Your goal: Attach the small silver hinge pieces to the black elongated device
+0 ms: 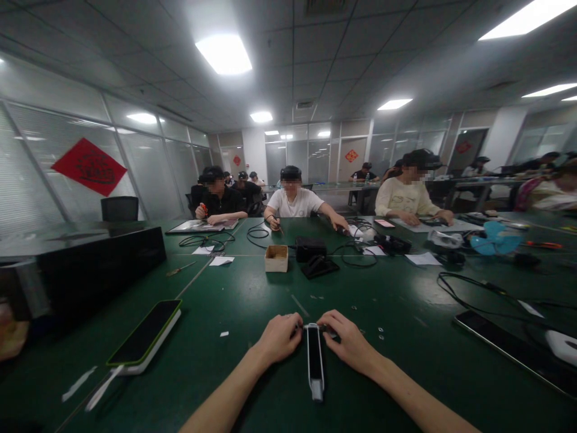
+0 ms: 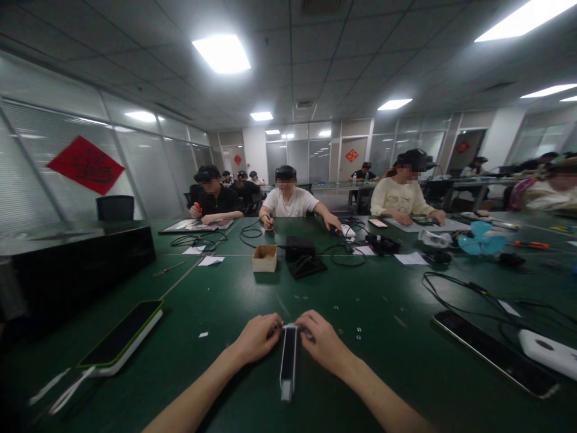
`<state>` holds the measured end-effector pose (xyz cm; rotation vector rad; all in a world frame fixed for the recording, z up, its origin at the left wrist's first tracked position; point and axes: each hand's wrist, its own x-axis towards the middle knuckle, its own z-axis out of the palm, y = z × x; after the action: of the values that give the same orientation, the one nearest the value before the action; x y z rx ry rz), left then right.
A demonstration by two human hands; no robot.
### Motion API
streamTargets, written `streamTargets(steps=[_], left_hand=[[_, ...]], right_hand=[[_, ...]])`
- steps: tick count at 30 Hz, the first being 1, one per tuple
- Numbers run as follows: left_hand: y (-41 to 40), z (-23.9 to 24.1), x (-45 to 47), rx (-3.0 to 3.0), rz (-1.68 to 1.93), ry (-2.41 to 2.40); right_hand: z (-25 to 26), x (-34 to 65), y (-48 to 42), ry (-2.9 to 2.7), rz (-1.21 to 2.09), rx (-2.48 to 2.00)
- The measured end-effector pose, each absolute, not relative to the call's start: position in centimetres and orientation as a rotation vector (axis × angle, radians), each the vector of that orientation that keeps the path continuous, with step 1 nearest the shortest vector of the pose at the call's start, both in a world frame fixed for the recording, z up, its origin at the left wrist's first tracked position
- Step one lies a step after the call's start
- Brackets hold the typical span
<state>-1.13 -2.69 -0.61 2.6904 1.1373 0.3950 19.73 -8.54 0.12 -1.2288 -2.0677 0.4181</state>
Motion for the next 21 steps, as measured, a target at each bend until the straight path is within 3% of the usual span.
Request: streamTargets(steps=[12,21], left_hand=[[-2.89,-0.20,-1.02,2.669,0.395,1.137],[-2.87,-0.29,-1.07,2.681,0.402,1.129]], right_hand=[[0.12,19.96,-8.66,-2.103,0.459,-1.233],[-0.23,20.15,-8.09,-2.030,0.309,-1.511]])
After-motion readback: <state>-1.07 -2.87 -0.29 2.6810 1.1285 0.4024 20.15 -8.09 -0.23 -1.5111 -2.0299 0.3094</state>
